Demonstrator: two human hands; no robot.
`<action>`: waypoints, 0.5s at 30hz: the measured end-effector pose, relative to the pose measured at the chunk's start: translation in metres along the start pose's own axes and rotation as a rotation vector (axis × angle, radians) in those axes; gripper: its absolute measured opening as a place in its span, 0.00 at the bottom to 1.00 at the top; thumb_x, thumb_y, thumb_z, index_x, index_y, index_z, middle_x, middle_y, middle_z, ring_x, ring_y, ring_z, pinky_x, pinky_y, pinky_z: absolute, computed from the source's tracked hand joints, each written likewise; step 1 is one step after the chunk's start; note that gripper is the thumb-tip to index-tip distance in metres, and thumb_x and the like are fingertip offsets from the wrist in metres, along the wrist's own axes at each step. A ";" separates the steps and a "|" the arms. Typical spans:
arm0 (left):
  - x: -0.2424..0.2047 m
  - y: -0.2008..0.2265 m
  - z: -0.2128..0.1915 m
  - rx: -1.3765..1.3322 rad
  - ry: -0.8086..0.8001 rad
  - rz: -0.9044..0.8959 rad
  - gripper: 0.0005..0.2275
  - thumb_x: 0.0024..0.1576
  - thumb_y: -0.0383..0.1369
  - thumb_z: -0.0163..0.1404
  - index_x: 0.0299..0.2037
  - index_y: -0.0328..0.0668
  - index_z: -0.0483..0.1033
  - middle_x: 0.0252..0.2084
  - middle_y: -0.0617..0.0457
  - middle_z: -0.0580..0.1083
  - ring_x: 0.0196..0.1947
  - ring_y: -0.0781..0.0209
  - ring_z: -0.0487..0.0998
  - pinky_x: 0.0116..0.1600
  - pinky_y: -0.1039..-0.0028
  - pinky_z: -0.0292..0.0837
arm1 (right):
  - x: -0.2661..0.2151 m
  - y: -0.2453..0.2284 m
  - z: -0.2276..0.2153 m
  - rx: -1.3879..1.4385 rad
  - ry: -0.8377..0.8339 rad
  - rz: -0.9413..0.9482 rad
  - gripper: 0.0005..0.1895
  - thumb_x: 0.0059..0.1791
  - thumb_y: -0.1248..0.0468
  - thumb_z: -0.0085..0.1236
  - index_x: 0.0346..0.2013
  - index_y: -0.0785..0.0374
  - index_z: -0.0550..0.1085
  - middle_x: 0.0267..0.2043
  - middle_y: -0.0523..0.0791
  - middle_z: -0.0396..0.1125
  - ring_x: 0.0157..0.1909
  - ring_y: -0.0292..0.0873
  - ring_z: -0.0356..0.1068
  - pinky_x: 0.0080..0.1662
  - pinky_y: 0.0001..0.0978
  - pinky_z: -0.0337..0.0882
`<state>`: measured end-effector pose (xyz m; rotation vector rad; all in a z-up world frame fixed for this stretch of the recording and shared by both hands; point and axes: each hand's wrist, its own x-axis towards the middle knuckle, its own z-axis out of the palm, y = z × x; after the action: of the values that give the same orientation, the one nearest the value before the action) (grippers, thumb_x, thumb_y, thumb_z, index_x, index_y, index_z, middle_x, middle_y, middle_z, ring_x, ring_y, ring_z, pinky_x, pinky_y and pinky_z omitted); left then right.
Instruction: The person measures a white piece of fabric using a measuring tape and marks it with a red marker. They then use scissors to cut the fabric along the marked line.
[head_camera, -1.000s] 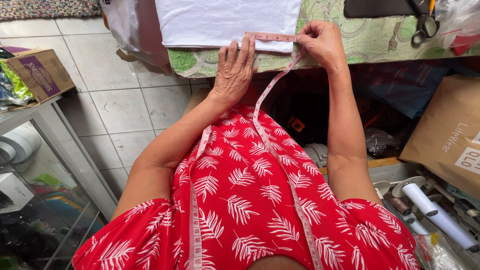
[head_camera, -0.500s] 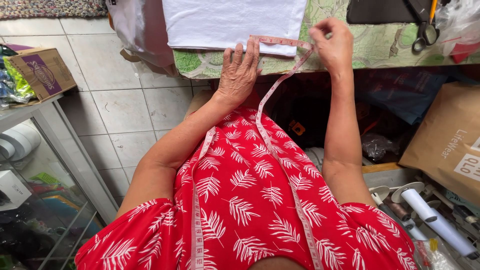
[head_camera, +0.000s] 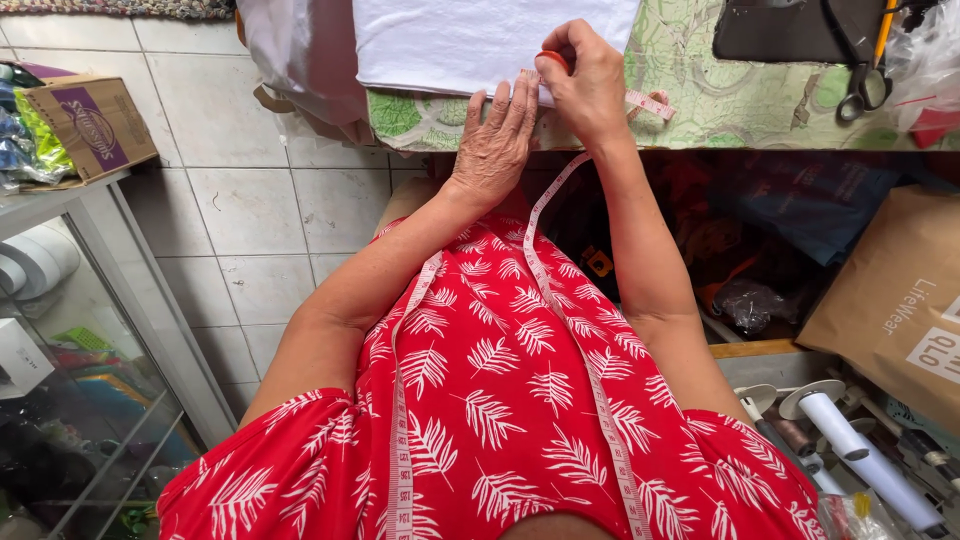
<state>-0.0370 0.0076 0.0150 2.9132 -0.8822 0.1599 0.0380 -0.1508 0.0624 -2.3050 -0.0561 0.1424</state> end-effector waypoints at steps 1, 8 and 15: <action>0.000 0.000 0.000 -0.006 0.025 0.000 0.25 0.64 0.35 0.50 0.70 0.31 0.64 0.69 0.43 0.65 0.65 0.47 0.68 0.67 0.53 0.60 | 0.001 -0.002 0.004 0.017 -0.002 0.055 0.04 0.48 0.68 0.61 0.34 0.58 0.74 0.31 0.40 0.72 0.33 0.36 0.70 0.38 0.29 0.71; -0.001 0.003 0.009 -0.051 0.062 -0.008 0.24 0.60 0.28 0.49 0.68 0.33 0.69 0.68 0.40 0.65 0.64 0.45 0.68 0.67 0.51 0.59 | 0.009 0.001 0.021 0.062 -0.033 0.175 0.04 0.44 0.68 0.57 0.30 0.55 0.72 0.27 0.36 0.70 0.29 0.31 0.68 0.35 0.25 0.70; 0.000 0.003 0.009 -0.061 0.093 -0.006 0.22 0.60 0.28 0.47 0.65 0.33 0.72 0.66 0.39 0.66 0.63 0.45 0.69 0.66 0.51 0.61 | 0.012 0.016 0.027 0.018 -0.030 0.154 0.04 0.42 0.67 0.59 0.29 0.54 0.73 0.26 0.35 0.71 0.29 0.32 0.68 0.36 0.27 0.69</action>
<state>-0.0379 0.0043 0.0063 2.8266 -0.8490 0.2609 0.0465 -0.1409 0.0317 -2.2885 0.1075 0.2549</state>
